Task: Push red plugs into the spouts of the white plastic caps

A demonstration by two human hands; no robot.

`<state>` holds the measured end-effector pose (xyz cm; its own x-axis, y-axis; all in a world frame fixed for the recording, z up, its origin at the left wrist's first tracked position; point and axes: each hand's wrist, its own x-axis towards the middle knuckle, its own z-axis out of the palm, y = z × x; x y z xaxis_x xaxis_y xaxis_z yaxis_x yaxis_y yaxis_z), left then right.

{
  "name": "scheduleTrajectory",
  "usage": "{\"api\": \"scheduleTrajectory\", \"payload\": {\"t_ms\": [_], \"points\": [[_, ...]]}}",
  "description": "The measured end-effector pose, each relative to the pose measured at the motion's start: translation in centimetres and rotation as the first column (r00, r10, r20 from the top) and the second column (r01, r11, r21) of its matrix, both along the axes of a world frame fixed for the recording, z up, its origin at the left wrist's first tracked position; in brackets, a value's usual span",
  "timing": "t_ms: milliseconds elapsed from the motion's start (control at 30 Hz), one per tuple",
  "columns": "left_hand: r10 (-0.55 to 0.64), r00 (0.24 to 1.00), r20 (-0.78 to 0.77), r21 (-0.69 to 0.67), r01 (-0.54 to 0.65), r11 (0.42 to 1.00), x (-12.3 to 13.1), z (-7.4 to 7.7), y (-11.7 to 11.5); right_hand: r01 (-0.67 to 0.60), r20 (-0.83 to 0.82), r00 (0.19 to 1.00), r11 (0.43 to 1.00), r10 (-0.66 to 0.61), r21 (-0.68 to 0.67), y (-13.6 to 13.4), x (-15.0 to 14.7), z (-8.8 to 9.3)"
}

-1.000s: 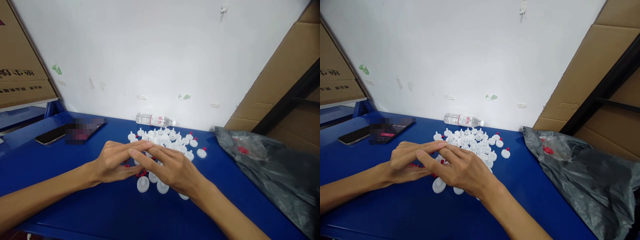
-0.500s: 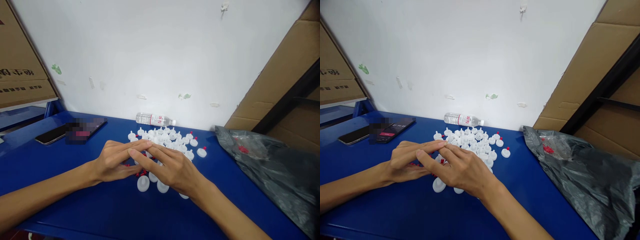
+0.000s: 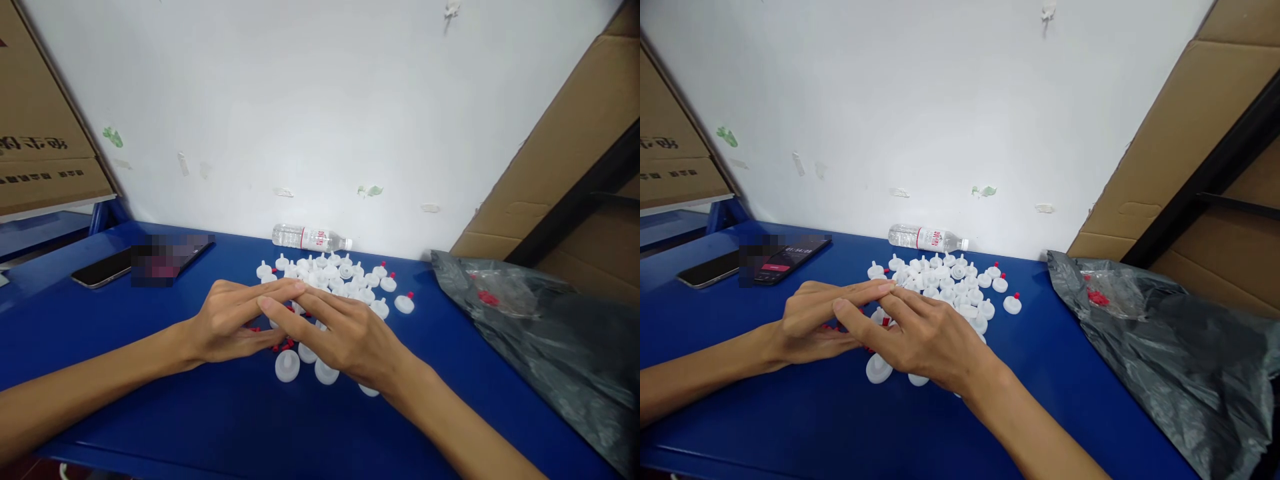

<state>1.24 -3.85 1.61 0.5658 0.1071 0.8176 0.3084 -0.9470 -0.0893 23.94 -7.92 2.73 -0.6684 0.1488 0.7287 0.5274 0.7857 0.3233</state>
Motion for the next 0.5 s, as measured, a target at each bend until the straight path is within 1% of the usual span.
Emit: {"api": "scheduleTrajectory", "payload": {"t_ms": [300,500], "points": [[-0.012,1.000,-0.007,-0.008,0.012,1.000,-0.16,-0.11,0.08,0.008,-0.019,1.000,1.000,-0.008,0.022,0.11,-0.30,0.16],[-0.011,1.000,-0.008,-0.004,0.011,1.000,-0.05,0.03,0.00,-0.010,-0.009,1.000,1.000,0.010,0.002,0.09,-0.17,0.03]]}}
